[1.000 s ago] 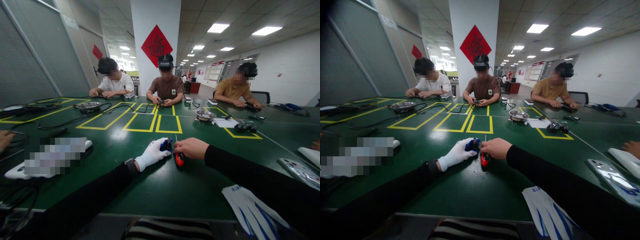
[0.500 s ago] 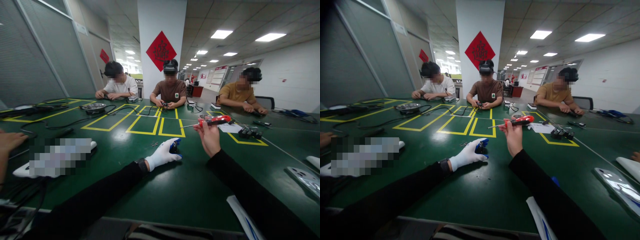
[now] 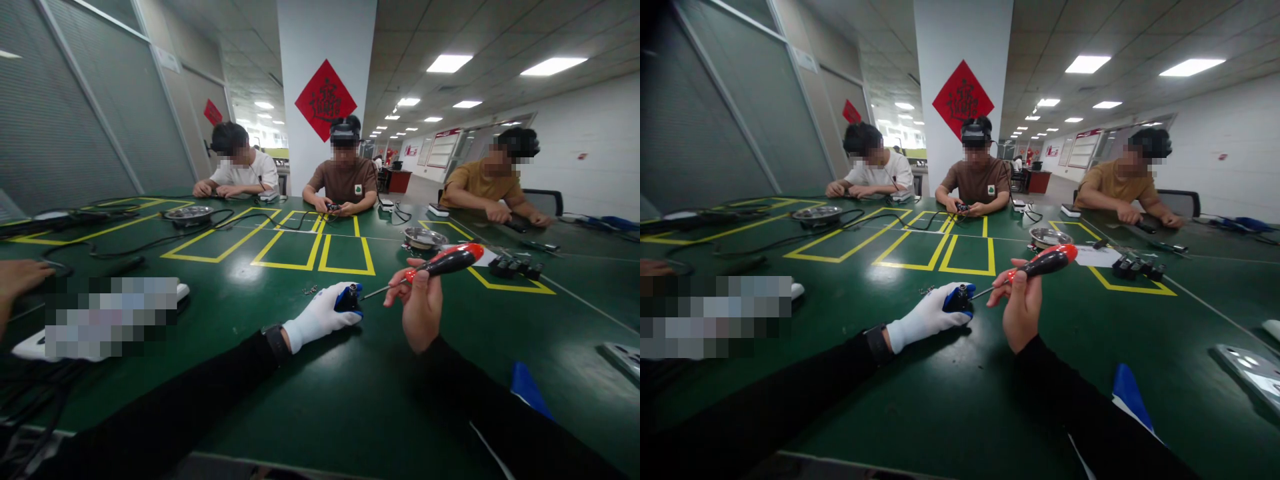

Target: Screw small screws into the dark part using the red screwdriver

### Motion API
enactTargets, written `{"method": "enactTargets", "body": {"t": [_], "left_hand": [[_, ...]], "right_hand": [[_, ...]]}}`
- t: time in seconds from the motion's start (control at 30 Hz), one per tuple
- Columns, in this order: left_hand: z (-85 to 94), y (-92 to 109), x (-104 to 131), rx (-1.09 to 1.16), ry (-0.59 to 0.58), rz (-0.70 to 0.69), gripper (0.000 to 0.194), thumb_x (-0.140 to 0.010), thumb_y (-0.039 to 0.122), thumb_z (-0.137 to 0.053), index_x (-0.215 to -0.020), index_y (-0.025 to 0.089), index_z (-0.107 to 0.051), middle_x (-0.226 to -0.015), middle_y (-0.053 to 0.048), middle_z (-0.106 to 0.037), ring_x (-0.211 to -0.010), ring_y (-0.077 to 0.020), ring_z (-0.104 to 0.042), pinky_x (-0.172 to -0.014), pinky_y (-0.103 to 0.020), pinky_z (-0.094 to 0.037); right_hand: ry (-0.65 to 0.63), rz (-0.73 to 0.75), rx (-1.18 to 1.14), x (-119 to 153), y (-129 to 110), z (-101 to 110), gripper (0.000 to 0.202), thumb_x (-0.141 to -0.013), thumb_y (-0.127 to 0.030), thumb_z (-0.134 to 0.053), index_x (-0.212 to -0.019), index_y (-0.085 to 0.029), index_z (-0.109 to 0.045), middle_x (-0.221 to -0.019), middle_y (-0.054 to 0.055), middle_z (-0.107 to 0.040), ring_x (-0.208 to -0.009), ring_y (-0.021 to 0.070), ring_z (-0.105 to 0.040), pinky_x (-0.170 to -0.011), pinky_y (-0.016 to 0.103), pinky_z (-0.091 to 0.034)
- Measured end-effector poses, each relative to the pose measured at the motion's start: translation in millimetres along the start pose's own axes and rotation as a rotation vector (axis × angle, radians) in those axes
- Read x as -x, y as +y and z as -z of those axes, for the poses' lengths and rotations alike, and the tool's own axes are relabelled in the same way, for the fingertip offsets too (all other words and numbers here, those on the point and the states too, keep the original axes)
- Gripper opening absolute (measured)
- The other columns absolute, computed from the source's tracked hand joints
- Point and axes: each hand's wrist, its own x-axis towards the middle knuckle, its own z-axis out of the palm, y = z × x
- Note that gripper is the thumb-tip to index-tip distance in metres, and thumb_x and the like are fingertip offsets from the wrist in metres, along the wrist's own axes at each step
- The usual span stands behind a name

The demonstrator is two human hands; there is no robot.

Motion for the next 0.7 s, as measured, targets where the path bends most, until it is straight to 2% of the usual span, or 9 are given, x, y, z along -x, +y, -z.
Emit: {"method": "enactTargets", "body": {"t": [0.2,0.4,0.53,0.7], "left_hand": [[0.5,1.7,1.9,-0.054,0.001,0.045,0.049,-0.071,0.032,-0.067,-0.117,0.018,-0.056,-0.113,-0.007,-0.063,-0.102,-0.0224,-0.059,-0.095,-0.036,-0.044],[1.7,7.6,1.8,-0.059,-0.019,0.03,0.041,-0.073,0.03,-0.064,-0.112,0.018,-0.057,-0.102,-0.004,-0.066,-0.091,-0.0196,-0.062,-0.086,-0.032,-0.048],[2.5,8.1,2.4,-0.047,-0.021,0.021,0.041,-0.073,0.031,-0.064,-0.111,0.018,-0.058,-0.104,-0.005,-0.066,-0.094,-0.0206,-0.061,-0.088,-0.033,-0.047],[3.2,7.8,3.5,-0.036,-0.011,0.028,0.045,-0.071,0.033,-0.066,-0.113,0.017,-0.058,-0.111,-0.007,-0.063,-0.099,-0.0214,-0.059,-0.093,-0.035,-0.044]], "right_hand": [[-0.205,0.076,0.07,12.8,3.2,-4.3,0.021,-0.093,-0.037,-0.04,-0.106,-0.022,-0.042,-0.074,-0.004,-0.057,-0.045,0.0089,-0.056,-0.044,0.024,-0.045],[-0.32,0.112,0.178,15.6,3.6,-1.6,0.019,-0.091,-0.035,-0.043,-0.106,-0.023,-0.044,-0.075,-0.003,-0.058,-0.049,0.0105,-0.056,-0.051,0.027,-0.046],[-0.349,0.089,0.236,16.1,3.5,-0.4,0.019,-0.091,-0.036,-0.044,-0.105,-0.023,-0.045,-0.073,-0.002,-0.06,-0.051,0.0122,-0.057,-0.056,0.029,-0.047],[-0.337,0.095,0.211,16.1,3.7,-0.8,0.019,-0.091,-0.036,-0.044,-0.105,-0.024,-0.044,-0.076,-0.002,-0.059,-0.051,0.0113,-0.057,-0.054,0.028,-0.047]]}}
